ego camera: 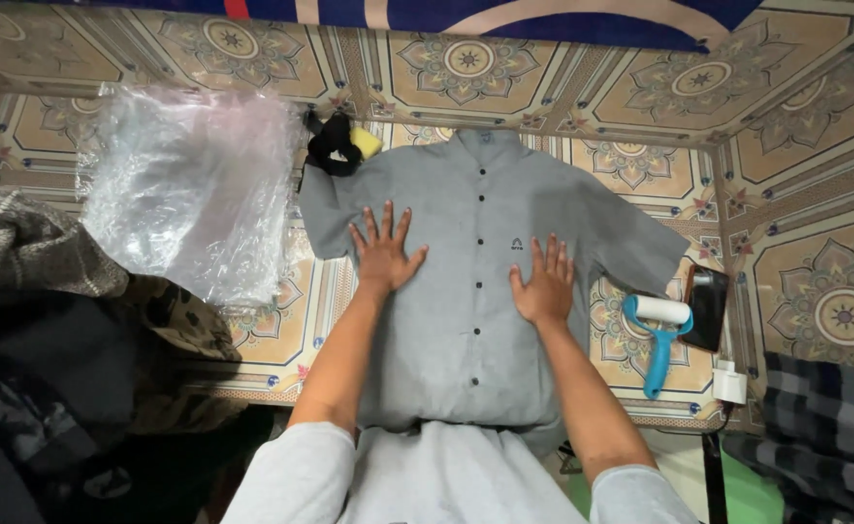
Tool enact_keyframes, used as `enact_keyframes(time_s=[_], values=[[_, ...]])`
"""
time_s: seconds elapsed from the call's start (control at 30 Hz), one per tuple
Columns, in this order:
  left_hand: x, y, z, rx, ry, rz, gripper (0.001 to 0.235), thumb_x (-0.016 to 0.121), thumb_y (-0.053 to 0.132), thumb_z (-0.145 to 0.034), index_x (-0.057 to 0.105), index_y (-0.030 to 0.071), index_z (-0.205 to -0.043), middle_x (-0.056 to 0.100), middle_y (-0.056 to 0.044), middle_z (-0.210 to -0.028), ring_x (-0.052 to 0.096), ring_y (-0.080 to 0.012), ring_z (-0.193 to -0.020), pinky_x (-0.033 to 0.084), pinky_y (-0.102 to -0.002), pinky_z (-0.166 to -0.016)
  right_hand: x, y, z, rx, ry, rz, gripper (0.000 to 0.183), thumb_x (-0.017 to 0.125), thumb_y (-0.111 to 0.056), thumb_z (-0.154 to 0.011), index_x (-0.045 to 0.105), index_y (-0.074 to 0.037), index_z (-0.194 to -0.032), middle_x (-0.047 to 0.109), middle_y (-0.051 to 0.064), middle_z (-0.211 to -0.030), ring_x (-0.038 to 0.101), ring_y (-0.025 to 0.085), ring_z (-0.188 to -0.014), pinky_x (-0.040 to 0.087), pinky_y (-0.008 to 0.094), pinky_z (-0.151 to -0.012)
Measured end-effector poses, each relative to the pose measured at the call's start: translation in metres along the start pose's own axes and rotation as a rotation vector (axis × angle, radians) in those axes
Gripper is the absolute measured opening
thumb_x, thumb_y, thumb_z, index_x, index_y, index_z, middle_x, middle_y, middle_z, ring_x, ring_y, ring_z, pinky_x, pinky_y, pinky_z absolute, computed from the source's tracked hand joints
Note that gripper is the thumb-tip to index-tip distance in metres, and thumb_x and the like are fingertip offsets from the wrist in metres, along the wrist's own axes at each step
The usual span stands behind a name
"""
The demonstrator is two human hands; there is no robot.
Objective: The person lays a gray shirt on a table, buttons it, and uses a lint roller to clean the surface. They then unbutton the shirt, flip it over, and continue rolling the other side before buttoning it again.
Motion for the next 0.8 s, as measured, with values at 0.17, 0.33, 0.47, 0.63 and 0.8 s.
enact_keyframes(time_s=[0.17, 0.33, 0.47, 0.63, 0.8], values=[[-0.001, 0.0, -0.006, -0.004, -0.048, -0.009, 0.086, 0.037, 0.073, -0.091, 0.02, 0.032, -0.165, 0.011, -0.007, -0.174, 0.006, -0.0474, -0.156, 0.004, -0.074, -0.12, 0.007, 0.004, -0.003, 0.004, -0.002, -0.007, 0.071, 0.038, -0.055, -0.102, 0.033, -0.019, -0.163, 0.017, 0.016, -0.173, 0.011, 0.033, -0.16, 0.006, 0.052, -0.128], [-0.007, 0.018, 0.003, -0.051, -0.063, -0.078, 0.085, 0.037, 0.072, -0.092, 0.02, 0.032, -0.165, 0.012, -0.007, -0.173, 0.009, -0.0461, -0.156, 0.003, -0.073, -0.121, 0.003, 0.004, -0.002, -0.005, -0.013, -0.026, 0.071, 0.036, -0.055, -0.103, 0.032, -0.017, -0.163, 0.015, 0.017, -0.173, 0.008, 0.033, -0.16, 0.004, 0.051, -0.128], [-0.002, 0.061, 0.046, 0.003, -0.067, -0.004, 0.068, 0.049, 0.045, -0.097, 0.038, 0.014, -0.157, 0.028, -0.016, -0.165, 0.022, -0.043, -0.152, 0.016, -0.066, -0.119, 0.002, 0.004, 0.003, -0.005, -0.025, -0.009, 0.072, 0.034, -0.055, -0.103, 0.03, -0.016, -0.164, 0.014, 0.017, -0.173, 0.008, 0.033, -0.161, 0.002, 0.051, -0.128], [0.049, 0.105, 0.12, 0.06, -0.078, 0.172, 0.061, 0.066, 0.043, -0.088, 0.053, 0.009, -0.138, 0.048, -0.016, -0.135, 0.048, -0.0368, -0.125, 0.042, -0.053, -0.099, 0.009, 0.008, -0.002, -0.006, -0.024, 0.013, 0.073, 0.032, -0.057, -0.103, 0.028, -0.017, -0.164, 0.012, 0.016, -0.173, 0.007, 0.033, -0.16, 0.001, 0.052, -0.129], [0.082, 0.117, 0.171, -0.014, -0.241, 0.67, 0.044, 0.075, 0.014, -0.085, 0.052, 0.002, -0.121, 0.061, -0.025, -0.117, 0.064, -0.0469, -0.114, 0.054, -0.054, -0.094, 0.009, 0.01, -0.005, -0.001, -0.073, 0.008, 0.073, 0.034, -0.056, -0.103, 0.027, -0.016, -0.164, 0.011, 0.016, -0.173, 0.007, 0.034, -0.16, 0.004, 0.053, -0.129]])
Point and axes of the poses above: each hand's wrist, its own z-axis away from the middle knuckle, its own x-axis out of the palm, y = z × x, the point moved 2 cm from there along -z, towards the middle knuckle
